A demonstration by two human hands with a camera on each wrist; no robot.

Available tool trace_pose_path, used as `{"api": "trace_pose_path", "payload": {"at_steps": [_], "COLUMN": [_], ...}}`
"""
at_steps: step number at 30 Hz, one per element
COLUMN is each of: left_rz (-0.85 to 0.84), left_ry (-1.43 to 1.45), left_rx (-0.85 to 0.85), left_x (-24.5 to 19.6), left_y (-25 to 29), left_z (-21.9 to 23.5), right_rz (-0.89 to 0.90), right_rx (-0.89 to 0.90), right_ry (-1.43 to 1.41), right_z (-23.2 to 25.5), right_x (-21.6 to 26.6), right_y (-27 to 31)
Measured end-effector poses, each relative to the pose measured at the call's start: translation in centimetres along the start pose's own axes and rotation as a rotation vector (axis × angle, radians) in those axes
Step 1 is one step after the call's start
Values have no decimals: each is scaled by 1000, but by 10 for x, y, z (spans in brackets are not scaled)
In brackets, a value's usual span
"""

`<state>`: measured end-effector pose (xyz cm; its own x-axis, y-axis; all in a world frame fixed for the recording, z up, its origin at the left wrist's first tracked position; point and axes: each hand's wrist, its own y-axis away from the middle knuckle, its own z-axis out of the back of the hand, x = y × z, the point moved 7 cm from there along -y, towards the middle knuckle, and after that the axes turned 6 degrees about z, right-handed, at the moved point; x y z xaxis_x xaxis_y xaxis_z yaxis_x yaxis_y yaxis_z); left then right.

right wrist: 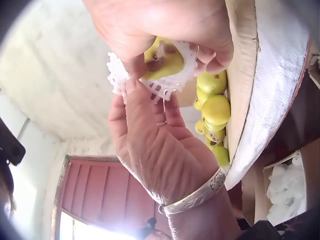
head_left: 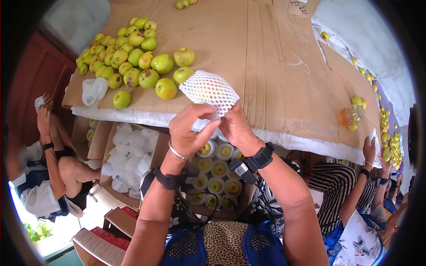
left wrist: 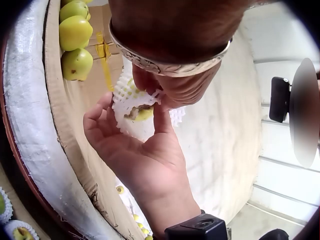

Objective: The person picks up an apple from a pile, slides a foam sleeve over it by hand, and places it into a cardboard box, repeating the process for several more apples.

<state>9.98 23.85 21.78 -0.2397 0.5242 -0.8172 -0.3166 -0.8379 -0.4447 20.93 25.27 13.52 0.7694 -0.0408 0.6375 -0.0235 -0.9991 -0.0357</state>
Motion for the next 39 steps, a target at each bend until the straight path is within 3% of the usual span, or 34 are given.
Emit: {"api": "trace_pose_path", "payload": {"at_steps": [3, 6, 9, 13, 16, 19, 24, 27, 30, 33, 36, 39], "left_rz": [23, 326, 437, 419, 372, 345, 476, 557, 713, 587, 644, 699], "left_ry": [17, 529, 919, 1053, 908, 862, 814, 954, 1334, 1670, 1720, 1732], "left_rx": [-425, -417, -187, -207, -220, -106, -78, -103, -145, -4, -139, -202], "left_x": [20, 36, 67, 68, 64, 56, 61, 76, 95, 93, 80, 85], "left_y": [1, -11, -14, -12, -12, -16, -10, -5, 3, 0, 2, 5], "left_z": [37, 31, 11, 14, 18, 17, 5, -4, -12, 2, 5, 5], "right_rz": [-46, -118, -168, -203, -212, -202, -145, -112, -193, -348, -150, -34], "right_rx": [2, 48, 93, 104, 86, 125, 106, 188, 261, 123, -28, -44], "right_ry": [4, 45, 81, 109, 222, 288, 297, 594, 766, 605, 429, 469], "right_z": [-5, -6, -8, -18, -18, -21, -24, -19, -32, -31, -10, -15], "right_x": [-3, -9, -16, -17, -18, -17, -9, -4, 12, 34, 49, 50], "right_y": [1, 5, 10, 16, 17, 16, 13, 8, 13, 11, 0, 0]}}
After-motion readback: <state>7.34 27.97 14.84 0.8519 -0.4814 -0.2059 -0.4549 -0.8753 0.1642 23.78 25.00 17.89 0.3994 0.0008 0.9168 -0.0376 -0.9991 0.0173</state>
